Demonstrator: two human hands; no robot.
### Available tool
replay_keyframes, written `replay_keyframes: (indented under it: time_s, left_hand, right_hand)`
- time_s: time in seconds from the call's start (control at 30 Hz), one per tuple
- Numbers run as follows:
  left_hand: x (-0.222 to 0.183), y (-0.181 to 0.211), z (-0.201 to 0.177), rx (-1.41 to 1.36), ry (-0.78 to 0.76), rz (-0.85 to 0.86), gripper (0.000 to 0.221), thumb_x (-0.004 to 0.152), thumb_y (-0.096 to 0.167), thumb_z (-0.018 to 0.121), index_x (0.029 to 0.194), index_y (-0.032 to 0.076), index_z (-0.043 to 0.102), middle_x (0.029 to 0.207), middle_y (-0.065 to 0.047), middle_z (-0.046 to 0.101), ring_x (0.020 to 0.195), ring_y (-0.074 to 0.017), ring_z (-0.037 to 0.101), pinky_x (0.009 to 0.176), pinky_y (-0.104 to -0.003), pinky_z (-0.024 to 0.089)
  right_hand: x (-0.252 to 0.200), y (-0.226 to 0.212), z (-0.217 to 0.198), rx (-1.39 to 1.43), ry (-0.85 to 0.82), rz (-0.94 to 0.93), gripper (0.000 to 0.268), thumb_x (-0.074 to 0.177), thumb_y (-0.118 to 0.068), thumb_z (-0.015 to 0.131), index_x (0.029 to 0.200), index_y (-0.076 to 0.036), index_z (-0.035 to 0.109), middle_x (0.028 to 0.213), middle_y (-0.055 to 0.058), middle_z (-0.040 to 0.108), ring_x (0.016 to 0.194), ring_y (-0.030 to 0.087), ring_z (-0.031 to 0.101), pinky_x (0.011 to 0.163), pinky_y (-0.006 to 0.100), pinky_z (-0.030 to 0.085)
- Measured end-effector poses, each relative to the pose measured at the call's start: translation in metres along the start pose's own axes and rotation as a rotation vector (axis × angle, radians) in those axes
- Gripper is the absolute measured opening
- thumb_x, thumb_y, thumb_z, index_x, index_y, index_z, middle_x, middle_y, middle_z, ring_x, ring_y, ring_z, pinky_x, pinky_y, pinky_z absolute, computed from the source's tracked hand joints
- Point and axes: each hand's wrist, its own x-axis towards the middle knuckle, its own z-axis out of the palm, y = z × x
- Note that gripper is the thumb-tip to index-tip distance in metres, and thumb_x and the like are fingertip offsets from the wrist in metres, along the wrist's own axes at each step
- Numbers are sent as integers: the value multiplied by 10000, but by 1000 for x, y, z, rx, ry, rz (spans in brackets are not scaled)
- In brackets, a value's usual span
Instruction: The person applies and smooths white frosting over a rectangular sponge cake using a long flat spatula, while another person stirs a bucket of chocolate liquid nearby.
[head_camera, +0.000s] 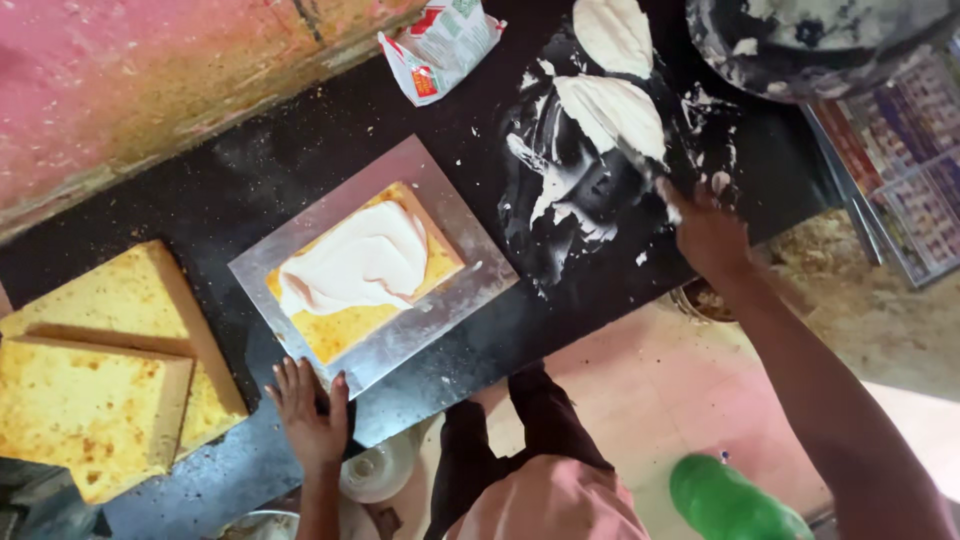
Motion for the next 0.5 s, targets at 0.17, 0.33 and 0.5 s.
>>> replay_keyframes:
  time_s: [0.17, 0.33, 0.5]
  left_hand:
    - [3, 6, 0, 24, 0, -39, 659, 989, 374, 663, 1439, -90, 535, 1537, -353, 464, 1523, -493, 353, 1279, -583, 184]
    - [3, 7, -3, 6, 7, -42, 680, 982, 372, 671, 1453, -95, 521, 1529, -367, 459, 1510, -496, 355, 1264, -580, 188]
    - [4, 6, -8, -30, 12, -3, 666, 993, 363, 657, 1457, -93, 517, 1529, -354, 463, 1509, -488, 366, 1270, -575, 195]
  right_hand:
    - [-46, 42, 56, 617, -496, 156, 341, 1093, -171, 542, 1414, -152, 657, 925, 182, 729, 816, 332, 734, 749, 451, 588]
    - [-103, -9, 37, 962, -328, 37, 650, 960, -64, 532, 1592, -211, 501, 1178, 275, 657, 968, 447, 608, 773, 468, 502]
    - [-35, -70, -17, 405, 60, 140, 708, 915, -63, 596, 1597, -239, 519, 1118, 273, 671, 975, 461, 665, 817, 518, 521]
